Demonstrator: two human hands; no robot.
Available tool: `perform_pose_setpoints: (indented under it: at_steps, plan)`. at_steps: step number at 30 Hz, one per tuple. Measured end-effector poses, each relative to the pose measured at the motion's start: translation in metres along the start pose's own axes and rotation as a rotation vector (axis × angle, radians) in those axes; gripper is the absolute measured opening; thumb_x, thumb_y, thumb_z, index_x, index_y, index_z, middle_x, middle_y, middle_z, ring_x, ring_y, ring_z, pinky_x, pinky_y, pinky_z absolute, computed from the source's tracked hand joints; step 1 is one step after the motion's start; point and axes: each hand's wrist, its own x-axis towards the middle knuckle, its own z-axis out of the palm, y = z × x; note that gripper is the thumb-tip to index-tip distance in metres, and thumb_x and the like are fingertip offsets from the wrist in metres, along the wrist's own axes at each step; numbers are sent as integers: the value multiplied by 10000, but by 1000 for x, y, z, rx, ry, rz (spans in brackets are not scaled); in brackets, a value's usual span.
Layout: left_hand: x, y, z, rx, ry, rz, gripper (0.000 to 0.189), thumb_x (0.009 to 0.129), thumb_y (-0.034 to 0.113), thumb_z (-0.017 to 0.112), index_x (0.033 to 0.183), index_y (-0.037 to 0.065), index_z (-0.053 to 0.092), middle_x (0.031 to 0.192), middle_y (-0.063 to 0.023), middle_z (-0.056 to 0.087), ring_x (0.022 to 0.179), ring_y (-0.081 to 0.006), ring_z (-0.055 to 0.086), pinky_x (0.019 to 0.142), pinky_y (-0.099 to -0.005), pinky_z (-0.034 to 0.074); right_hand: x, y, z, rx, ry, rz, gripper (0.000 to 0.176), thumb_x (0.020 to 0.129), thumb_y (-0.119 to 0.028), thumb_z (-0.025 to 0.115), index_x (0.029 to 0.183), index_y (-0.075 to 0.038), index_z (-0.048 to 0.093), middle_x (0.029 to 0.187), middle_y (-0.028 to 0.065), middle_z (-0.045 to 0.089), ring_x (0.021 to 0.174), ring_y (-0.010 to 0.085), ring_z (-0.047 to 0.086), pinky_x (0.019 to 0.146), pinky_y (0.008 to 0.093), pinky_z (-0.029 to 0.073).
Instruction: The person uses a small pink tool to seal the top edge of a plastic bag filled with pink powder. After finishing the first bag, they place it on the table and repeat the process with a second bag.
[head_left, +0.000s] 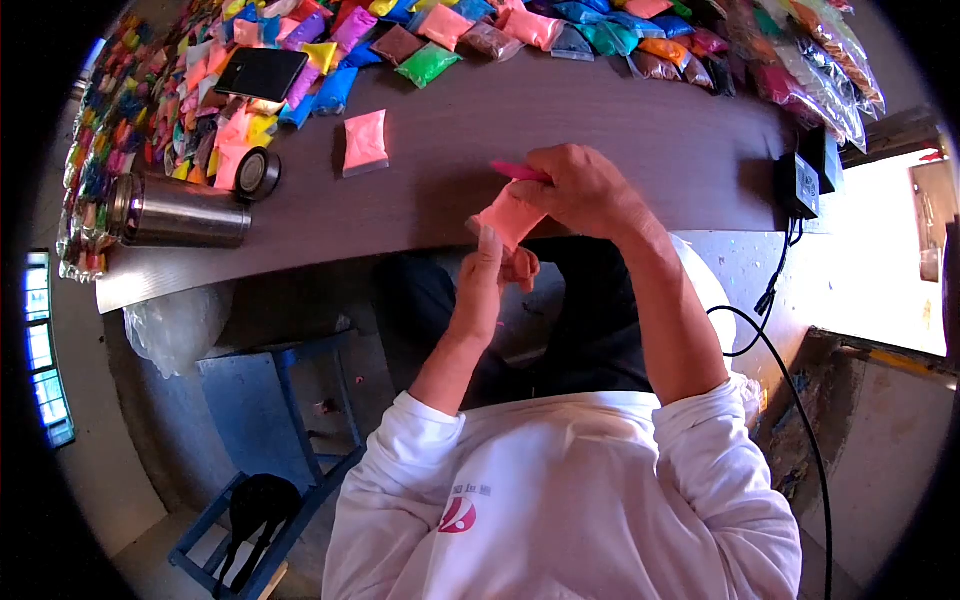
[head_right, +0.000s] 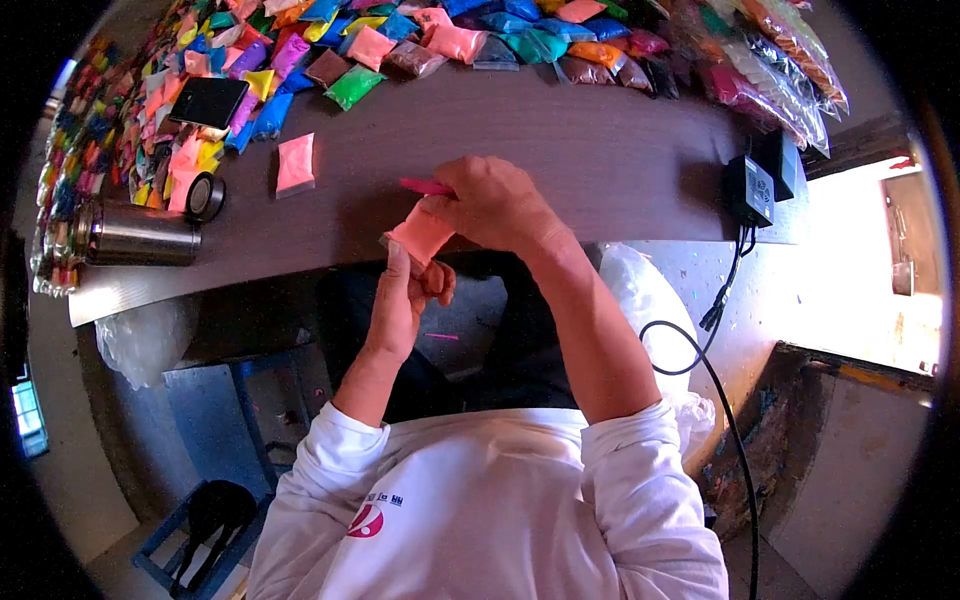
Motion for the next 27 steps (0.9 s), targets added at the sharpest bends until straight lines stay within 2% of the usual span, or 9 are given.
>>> perform_pose_setpoints:
  at_steps: [2,3,5,8,11,14,17,22,27]
  plan:
    - [3,-5,-1,139,-27,114,643,913,675,348,656,108,508,669,-49,563,635,-133,547,629,-276,439,0,5,7,77,79,-72,279,876,-297,633,981,-41,671,815,154,679,747,317,666,641,397,508]
    - [3,-6,-1,138,-28,112,643,913,675,348,656,108,508,669,-49,563,635,-133,547,629,-276,439,-2,4,8,76,79,-70,279,876,-297,633,981,-41,671,815,154,679,747,317,666,641,397,508]
    - [5,-9,-2,252,18,161,667,919,667,346,605,98,496,651,-58,572,603,-128,538,616,-269,435,-10,0,11,266,283,-11,246,891,-276,614,947,-37,626,789,175,664,702,320,660,610,401,506]
    - [7,-10,1,227,41,208,658,927,647,362,599,92,495,609,-53,554,552,-120,522,569,-261,423,-25,5,11,248,386,39,217,904,-257,598,886,-43,565,741,178,644,651,326,650,575,399,499]
    - [9,-17,1,207,48,220,622,947,604,377,614,94,503,591,-40,539,525,-109,511,519,-242,402,-43,-1,25,106,345,35,193,901,-225,626,853,-52,556,705,135,631,626,272,654,557,350,502]
    - [6,-15,6,271,91,248,576,974,549,372,627,112,511,568,-21,513,507,-85,499,477,-223,386,-49,-17,37,-39,337,-32,206,887,-234,639,830,-57,550,675,131,636,578,290,646,517,349,496]
    - [8,-18,9,296,146,283,588,997,481,367,585,111,566,506,-14,529,462,-75,532,437,-198,353,-43,-24,30,-73,328,20,226,856,-246,664,775,-60,566,653,124,643,558,280,644,511,358,494]
    - [8,-12,9,376,157,266,583,990,497,367,594,115,559,496,-20,517,445,-72,524,425,-193,380,-29,-18,24,-142,344,65,223,830,-245,686,736,-60,605,647,124,645,555,270,641,511,369,489]
    - [7,-6,13,416,178,234,599,970,535,384,559,121,520,493,-22,509,449,-67,516,424,-186,396,-25,-14,19,8,325,123,207,813,-237,698,737,-54,638,681,119,660,601,280,646,543,373,491]
